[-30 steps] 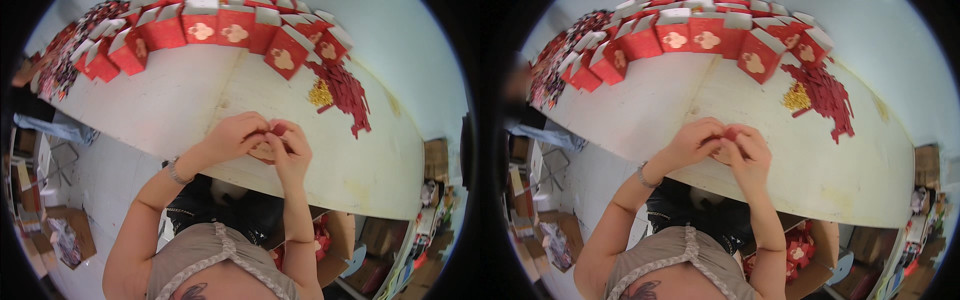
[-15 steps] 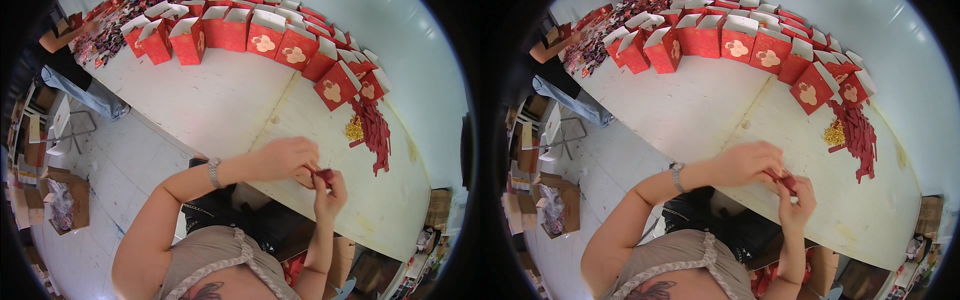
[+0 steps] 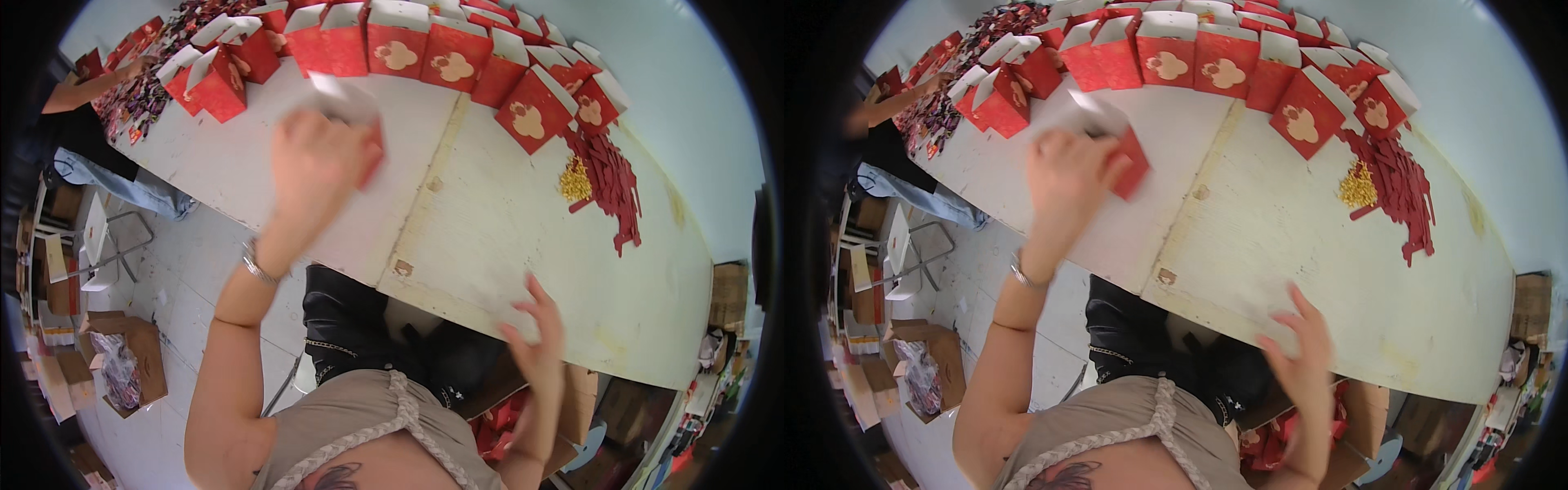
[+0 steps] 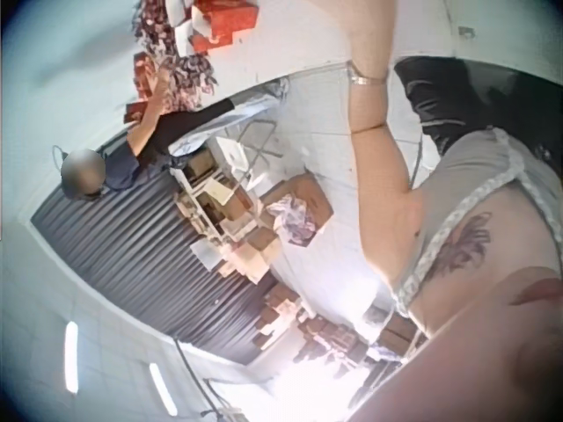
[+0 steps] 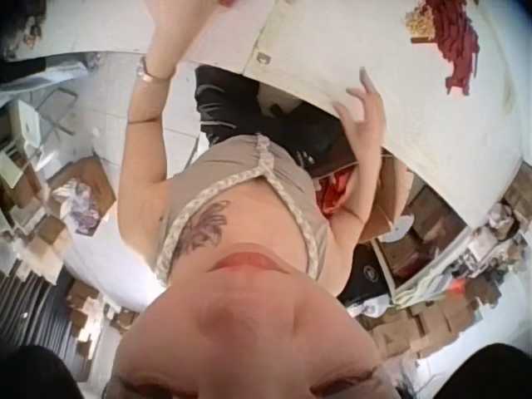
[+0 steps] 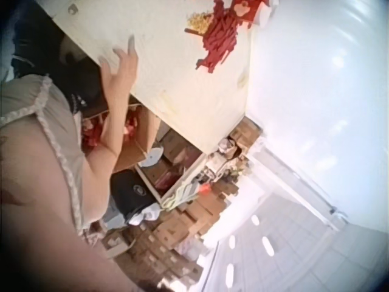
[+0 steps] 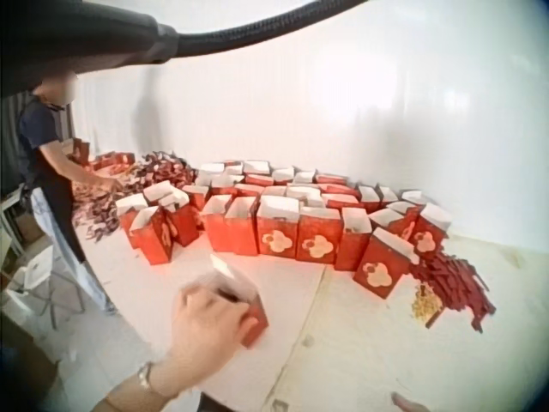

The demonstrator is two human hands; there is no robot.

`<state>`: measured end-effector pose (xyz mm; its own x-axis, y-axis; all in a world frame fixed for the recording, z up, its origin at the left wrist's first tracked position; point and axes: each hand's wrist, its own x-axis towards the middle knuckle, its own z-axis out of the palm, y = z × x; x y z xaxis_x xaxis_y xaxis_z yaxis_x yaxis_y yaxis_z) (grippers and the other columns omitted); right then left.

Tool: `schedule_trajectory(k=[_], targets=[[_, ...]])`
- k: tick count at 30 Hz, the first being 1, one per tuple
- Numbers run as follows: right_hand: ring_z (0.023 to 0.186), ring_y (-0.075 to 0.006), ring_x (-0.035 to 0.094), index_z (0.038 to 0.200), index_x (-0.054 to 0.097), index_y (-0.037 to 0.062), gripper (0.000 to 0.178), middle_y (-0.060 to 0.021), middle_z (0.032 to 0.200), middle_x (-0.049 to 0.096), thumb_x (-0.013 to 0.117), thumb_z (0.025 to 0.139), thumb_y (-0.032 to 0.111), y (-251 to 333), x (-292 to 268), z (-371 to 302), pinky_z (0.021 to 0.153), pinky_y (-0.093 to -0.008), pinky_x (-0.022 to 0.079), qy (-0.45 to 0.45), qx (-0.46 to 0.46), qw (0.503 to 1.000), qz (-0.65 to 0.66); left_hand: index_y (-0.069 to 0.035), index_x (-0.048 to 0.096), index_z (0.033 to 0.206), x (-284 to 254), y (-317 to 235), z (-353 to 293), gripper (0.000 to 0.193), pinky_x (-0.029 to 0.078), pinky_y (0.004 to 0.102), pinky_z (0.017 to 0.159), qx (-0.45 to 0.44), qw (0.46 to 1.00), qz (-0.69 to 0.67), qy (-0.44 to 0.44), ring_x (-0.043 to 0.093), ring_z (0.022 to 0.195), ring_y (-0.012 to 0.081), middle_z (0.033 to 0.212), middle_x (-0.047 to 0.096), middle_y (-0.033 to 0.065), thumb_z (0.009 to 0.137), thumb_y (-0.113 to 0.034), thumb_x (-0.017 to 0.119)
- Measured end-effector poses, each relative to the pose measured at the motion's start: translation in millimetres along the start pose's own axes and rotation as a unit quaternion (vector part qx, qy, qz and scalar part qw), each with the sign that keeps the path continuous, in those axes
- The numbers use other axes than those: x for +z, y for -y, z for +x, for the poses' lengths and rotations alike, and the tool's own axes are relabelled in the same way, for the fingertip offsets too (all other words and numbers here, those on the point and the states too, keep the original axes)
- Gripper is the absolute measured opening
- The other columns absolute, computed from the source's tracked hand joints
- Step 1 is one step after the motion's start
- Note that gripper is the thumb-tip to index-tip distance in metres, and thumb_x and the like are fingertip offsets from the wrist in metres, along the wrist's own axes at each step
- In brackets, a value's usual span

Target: The person assembles small red paper boxes by folding flat pieces and inserting red sticks into slots to form the structure. The person repeats this process for multiple boxes, placing finished units on the table.

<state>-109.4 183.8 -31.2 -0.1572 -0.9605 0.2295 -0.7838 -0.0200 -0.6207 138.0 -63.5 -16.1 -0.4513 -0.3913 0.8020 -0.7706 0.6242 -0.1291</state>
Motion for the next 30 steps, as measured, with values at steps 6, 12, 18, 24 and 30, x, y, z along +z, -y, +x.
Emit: schedule_trajectory(k=[6,12,18,24,30], targets=[[0.125,-0.0357,0.043,0.095,0.042,0.0096,0.058,-0.0238,0.14,0.036,0.087,0.059,0.008,-7.5,93.8,70.3,0.1,-0.0431,0.038,-0.132,-0.081,0.95,0.272,-0.01,0.063,0.088,-25.8,-117.9,0.0,0.032,0.042,0.0398,0.087,-0.025,0.943,-0.331,0.035,0.057,0.092,0.024,0.091,0.062,0.0059,0.071,-0.034,0.076],[0.117,-0.0252,0.045,0.094,0.045,0.0107,0.055,-0.0133,0.133,0.036,0.086,0.057,0.007,-36.6,80.2,64.8,0.102,-0.0398,0.034,-0.109,-0.06,0.92,0.371,-0.004,0.028,0.126,45.6,-87.3,-46.0,0.086,0.03,0.0403,0.107,-0.25,0.585,-0.764,0.11,0.044,0.118,0.0227,0.133,0.036,0.0108,0.073,-0.056,0.071],[0.099,-0.0214,0.05,0.092,0.052,0.0077,0.038,-0.0134,0.123,0.044,0.081,0.067,0.011,-42.3,74.9,61.8,0.091,-0.036,0.039,-0.195,-0.082,0.924,0.319,-0.005,0.041,0.114,42.5,-99.5,-56.7,0.062,0.032,0.0326,0.101,-0.21,0.566,-0.781,0.161,0.043,0.11,0.0172,0.118,0.043,0.0068,0.078,-0.045,0.072],[0.084,-0.0163,0.054,0.082,0.061,0.0019,0.013,-0.008,0.088,0.055,0.072,0.077,0.004,-26.7,79.1,63.2,0.073,-0.0277,0.043,-0.323,-0.034,0.919,0.223,0.001,0.057,0.081,34.8,-126.9,-53.9,0.017,0.042,0.0236,0.068,-0.325,0.694,-0.637,0.086,0.049,0.076,0.0101,0.089,0.054,0.0035,0.083,-0.011,0.07],[0.085,-0.0135,0.055,0.087,0.058,-0.001,0.007,-0.009,0.093,0.06,0.064,0.086,0.002,-28.1,80.4,71.8,0.076,-0.0243,0.043,-0.327,0.036,0.898,0.292,0.002,0.057,0.092,25.0,-138.3,-25.8,0.007,0.045,0.0213,0.07,-0.385,0.652,-0.637,0.147,0.055,0.076,0.0083,0.087,0.059,0.0024,0.089,-0.004,0.06]])
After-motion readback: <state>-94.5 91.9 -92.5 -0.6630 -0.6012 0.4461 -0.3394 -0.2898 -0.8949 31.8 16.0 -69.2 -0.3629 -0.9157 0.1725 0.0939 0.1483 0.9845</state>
